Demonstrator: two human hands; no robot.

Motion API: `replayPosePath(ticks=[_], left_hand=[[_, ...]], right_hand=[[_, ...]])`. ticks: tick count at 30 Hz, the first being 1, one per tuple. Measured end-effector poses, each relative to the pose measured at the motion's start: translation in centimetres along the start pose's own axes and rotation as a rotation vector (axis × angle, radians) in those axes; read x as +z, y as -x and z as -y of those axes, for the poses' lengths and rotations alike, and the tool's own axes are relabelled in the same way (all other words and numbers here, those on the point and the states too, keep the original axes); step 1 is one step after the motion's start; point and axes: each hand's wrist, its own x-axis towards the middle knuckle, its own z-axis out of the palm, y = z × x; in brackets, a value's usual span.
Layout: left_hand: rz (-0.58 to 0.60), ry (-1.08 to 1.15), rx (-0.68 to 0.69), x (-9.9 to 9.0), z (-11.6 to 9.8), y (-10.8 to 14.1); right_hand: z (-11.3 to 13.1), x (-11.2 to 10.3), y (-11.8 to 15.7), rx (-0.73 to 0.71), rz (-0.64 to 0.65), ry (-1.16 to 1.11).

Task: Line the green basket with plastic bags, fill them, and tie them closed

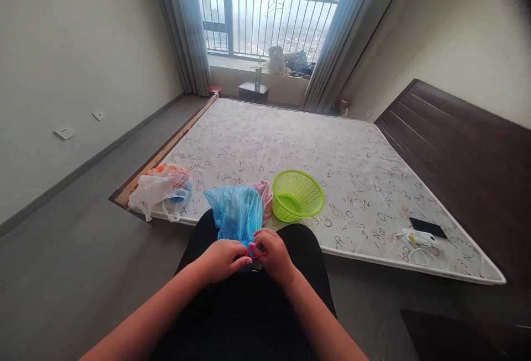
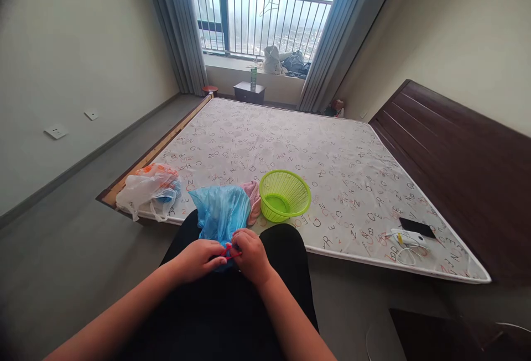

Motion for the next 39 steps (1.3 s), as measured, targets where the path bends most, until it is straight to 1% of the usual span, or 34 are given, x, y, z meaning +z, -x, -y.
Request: replayPosePath(ticks=[2,4,6,8,10,11,13,16,18,21,23,24,26,28,30,31,32,34,35,37,38,39], left_hand=[[0.031,-0.068,0.022,-0.4,0.5,0.2],[0.028,-0.143,-0.008,-1.1,1.1,0.4],[0.003,-0.206,-0.064,-2.3,1.8,0.5],[-0.032,-0.261,-0.106,-3.7,2.5,0.7],[-0.052,-0.308,-0.106,-5.1,3.3,0.9],[-0.060,-0.318,-0.096,-5.8,3.6,1.0],[-0.092,-0.295,-0.081,-6.8,4.3,1.2],[-0.172,-0.180,-0.095,-7.4,4.9,1.7],[-0.263,-0.091,-0.116,-7.4,5.1,2.0],[-0.491,0.016,-0.167,-7.0,4.9,2.4],[-0.624,0.034,-0.216,-6.8,4.6,2.5],[-0.665,0.029,-0.241,-6.7,4.5,2.5],[-0.715,0.034,-0.280,-6.6,4.4,2.4],[-0.752,0.089,-0.281,-6.7,4.3,2.2],[-0.824,0.159,-0.226,-6.8,4.2,1.9],[-0.876,0.183,-0.192,-6.9,4.2,1.7],[-0.934,0.193,-0.168,-7.0,4.2,1.6],[-1.016,0.206,-0.182,-7.3,4.3,1.4],[-1.031,0.225,-0.212,-7.4,4.4,1.3],[-1.018,0.304,-0.263,-7.6,4.5,1.3],[-1.005,0.360,-0.274,-7.6,4.4,1.2],[-0.998,0.423,-0.278,-7.6,4.3,1.2]], right_hand=[[-0.2,-0.3,0.2,0.091,-0.002,0.059],[-0.3,-0.9,0.3,0.131,0.010,0.119],[-0.3,-1.9,0.3,0.113,0.061,0.162],[-0.3,-2.7,0.4,0.076,0.138,0.195],[-0.5,-3.3,0.3,0.050,0.202,0.222],[-0.7,-3.6,0.3,0.050,0.212,0.233],[-1.0,-4.0,0.2,0.073,0.183,0.224],[-1.3,-4.6,0.0,0.149,0.049,0.091],[-1.3,-5.0,0.0,0.254,-0.095,-0.029],[-1.4,-5.1,0.1,0.460,-0.420,-0.165],[-1.7,-5.0,0.1,0.518,-0.627,-0.282],[-1.8,-5.0,0.1,0.514,-0.698,-0.360],[-1.9,-5.2,-0.2,0.483,-0.767,-0.531],[-1.8,-5.7,-0.3,0.470,-0.785,-0.657],[-1.4,-6.2,-0.3,0.471,-0.761,-0.720],[-1.1,-6.5,-0.1,0.471,-0.717,-0.736],[-0.9,-6.8,0.2,0.468,-0.645,-0.744],[-0.4,-7.4,1.1,0.462,-0.432,-0.750],[-0.1,-7.8,1.6,0.465,-0.309,-0.751],[0.4,-8.5,2.5,0.488,-0.099,-0.751],[0.7,-8.9,2.9,0.508,-0.029,-0.745],[1.0,-9.2,3.1,0.528,0.012,-0.722]])
